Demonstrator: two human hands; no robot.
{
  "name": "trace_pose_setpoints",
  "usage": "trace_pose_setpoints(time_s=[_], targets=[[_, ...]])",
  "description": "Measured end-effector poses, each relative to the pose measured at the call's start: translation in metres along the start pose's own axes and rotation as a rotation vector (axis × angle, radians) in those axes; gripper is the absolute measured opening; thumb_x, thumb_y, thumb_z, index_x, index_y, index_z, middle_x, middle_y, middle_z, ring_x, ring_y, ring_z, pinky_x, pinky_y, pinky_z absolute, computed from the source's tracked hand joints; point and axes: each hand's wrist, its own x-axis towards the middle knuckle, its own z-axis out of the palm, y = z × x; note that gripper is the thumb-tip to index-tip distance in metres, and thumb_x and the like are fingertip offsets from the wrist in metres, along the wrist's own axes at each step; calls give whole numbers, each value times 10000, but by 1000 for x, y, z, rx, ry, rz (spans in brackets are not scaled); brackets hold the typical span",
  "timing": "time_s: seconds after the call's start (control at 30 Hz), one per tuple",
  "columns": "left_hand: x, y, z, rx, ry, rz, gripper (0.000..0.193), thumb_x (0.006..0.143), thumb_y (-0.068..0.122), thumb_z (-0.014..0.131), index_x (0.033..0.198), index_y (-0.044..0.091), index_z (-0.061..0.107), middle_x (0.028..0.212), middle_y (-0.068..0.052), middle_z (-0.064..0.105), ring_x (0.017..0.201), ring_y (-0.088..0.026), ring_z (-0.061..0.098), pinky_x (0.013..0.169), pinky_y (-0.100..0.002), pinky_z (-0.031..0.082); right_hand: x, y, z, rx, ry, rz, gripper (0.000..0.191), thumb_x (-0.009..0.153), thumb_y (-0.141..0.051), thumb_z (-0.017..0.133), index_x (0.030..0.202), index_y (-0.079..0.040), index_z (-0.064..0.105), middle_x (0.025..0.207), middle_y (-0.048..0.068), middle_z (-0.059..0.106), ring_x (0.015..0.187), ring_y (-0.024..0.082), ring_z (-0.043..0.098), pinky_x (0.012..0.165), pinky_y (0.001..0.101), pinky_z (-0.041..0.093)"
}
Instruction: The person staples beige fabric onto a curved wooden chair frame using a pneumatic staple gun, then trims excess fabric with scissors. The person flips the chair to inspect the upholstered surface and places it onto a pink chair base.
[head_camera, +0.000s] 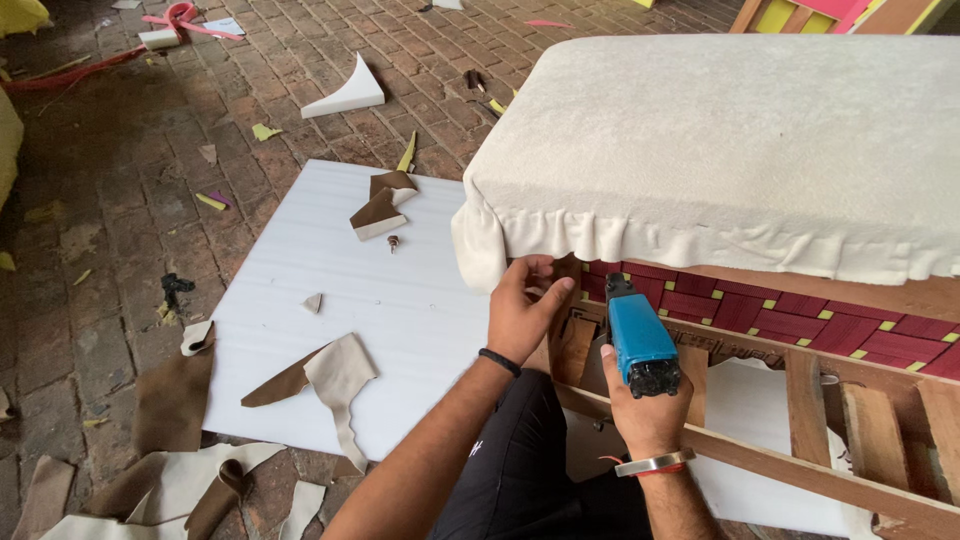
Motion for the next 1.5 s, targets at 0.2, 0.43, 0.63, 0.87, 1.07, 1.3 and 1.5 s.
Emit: trace_pose_setpoints(time_s=[0.2, 0.43, 0.63, 0.87, 1.07, 1.3, 1.5], targets=[[9, 32, 40, 123, 178, 310, 564, 782, 322, 912, 1166, 32, 618, 1051, -99, 657, 914, -219, 665, 771, -345, 581, 0, -22, -33, 442, -275, 229, 277, 742, -168, 859, 935, -50, 700, 837, 10, 700, 763, 106, 649, 701, 299, 537], [11, 47, 62, 262, 355, 490, 432, 785, 273, 864, 1088, 48, 655, 1076, -136, 623, 955, -303, 658, 733, -381, 567, -17, -21, -43, 221, -188, -49, 286, 806, -140, 826, 1035, -56, 677, 834, 2, 692, 763, 93, 625, 703, 258, 521], [23, 21, 62, 317, 115, 580, 115, 939, 140, 787, 921, 82, 689, 975, -47, 709, 801, -232, 706, 681, -346, 573, -12, -5, -41, 177, -122, -6, 225, 847, -172, 848, 820, -29, 675, 667, 30, 685, 592, 165, 657, 562, 301, 538], [36, -5, 47, 529, -30, 985, 284, 898, 55, 691, 1173, -14, 701, 1153, -96, 635, 1032, -268, 664, 832, -368, 581, 15, -18, -24, 17, -34, -328, 311, 832, -112, 801, 1111, -11, 707, 858, 111, 763, 755, 205, 760, 682, 337, 600], [30, -18, 45, 592, -131, 949, 276, 851, 119, 659, 1105, 15, 680, 1288, -141, 605, 1137, -311, 610, 959, -430, 524, 39, -21, -6, -116, -72, -346, 503, 769, -100, 800, 1243, -22, 650, 976, 166, 764, 919, 287, 772, 774, 387, 625], [26, -21, 29, 469, -177, 936, 320, 859, 123, 661, 1163, 25, 689, 1297, -118, 632, 1191, -314, 623, 1005, -419, 518, 34, -24, 4, -233, 48, -362, 543, 746, -145, 831, 1240, -10, 650, 1012, 228, 742, 914, 411, 732, 773, 470, 601], [20, -19, 21, 247, -23, 566, 151, 926, 103, 735, 1073, 70, 721, 1106, -80, 727, 949, -246, 724, 811, -325, 593, 23, -18, 3, -186, -19, -305, 595, 727, -125, 808, 1283, -24, 619, 1008, 199, 750, 904, 369, 754, 764, 435, 624]])
